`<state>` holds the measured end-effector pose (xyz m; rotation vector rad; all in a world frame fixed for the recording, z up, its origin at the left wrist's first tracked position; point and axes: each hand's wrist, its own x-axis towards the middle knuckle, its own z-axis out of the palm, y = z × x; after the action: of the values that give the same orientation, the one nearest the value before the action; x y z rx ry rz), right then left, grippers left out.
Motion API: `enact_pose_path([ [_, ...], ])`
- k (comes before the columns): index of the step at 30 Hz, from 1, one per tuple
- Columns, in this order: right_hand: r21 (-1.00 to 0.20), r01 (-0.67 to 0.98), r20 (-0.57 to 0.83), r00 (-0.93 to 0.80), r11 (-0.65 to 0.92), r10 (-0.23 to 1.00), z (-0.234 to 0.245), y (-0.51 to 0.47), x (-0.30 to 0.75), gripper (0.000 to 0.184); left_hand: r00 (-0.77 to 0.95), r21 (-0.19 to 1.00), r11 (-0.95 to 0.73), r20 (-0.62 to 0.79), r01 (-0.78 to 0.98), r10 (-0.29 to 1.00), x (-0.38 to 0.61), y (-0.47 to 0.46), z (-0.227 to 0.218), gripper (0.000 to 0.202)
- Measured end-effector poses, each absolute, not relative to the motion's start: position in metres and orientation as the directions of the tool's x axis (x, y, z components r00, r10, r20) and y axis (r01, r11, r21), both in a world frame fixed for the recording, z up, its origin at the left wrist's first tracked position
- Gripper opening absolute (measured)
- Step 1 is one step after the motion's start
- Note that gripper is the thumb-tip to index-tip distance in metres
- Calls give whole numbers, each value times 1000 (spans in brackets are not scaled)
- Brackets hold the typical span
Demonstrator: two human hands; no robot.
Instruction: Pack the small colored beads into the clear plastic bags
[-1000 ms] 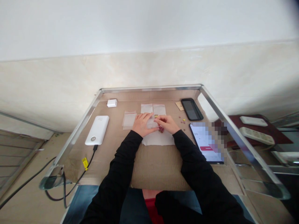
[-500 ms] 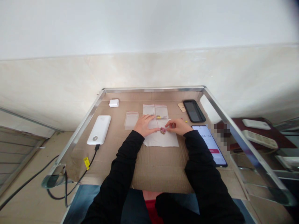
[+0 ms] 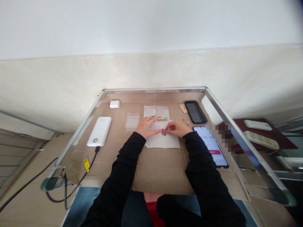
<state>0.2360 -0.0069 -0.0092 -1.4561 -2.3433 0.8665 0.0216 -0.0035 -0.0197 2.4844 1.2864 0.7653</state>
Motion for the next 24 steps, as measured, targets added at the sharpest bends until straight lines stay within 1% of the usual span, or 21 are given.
enact_pose_path([
  [5, -602, 733, -33, -419, 317, 907, -7, -6, 236, 25, 473, 449, -582, 340, 678, 813, 22, -4, -19, 65],
  [12, -612, 729, -102, -459, 308, 882, -10, -7, 236, 30, 483, 447, -586, 332, 676, 810, 23, -4, -18, 65],
  [16, -603, 733, -90, -456, 316, 885, -8, -9, 233, 27, 486, 437, -592, 337, 678, 806, 23, -4, -18, 65],
  [20, -573, 763, -79, -416, 301, 906, -4, -11, 229, 23, 488, 436, -592, 336, 678, 806, 23, -4, -17, 63],
  [24, -586, 752, -87, -429, 301, 899, -4, -12, 229, 24, 485, 433, -588, 333, 683, 808, 23, -5, -17, 63],
])
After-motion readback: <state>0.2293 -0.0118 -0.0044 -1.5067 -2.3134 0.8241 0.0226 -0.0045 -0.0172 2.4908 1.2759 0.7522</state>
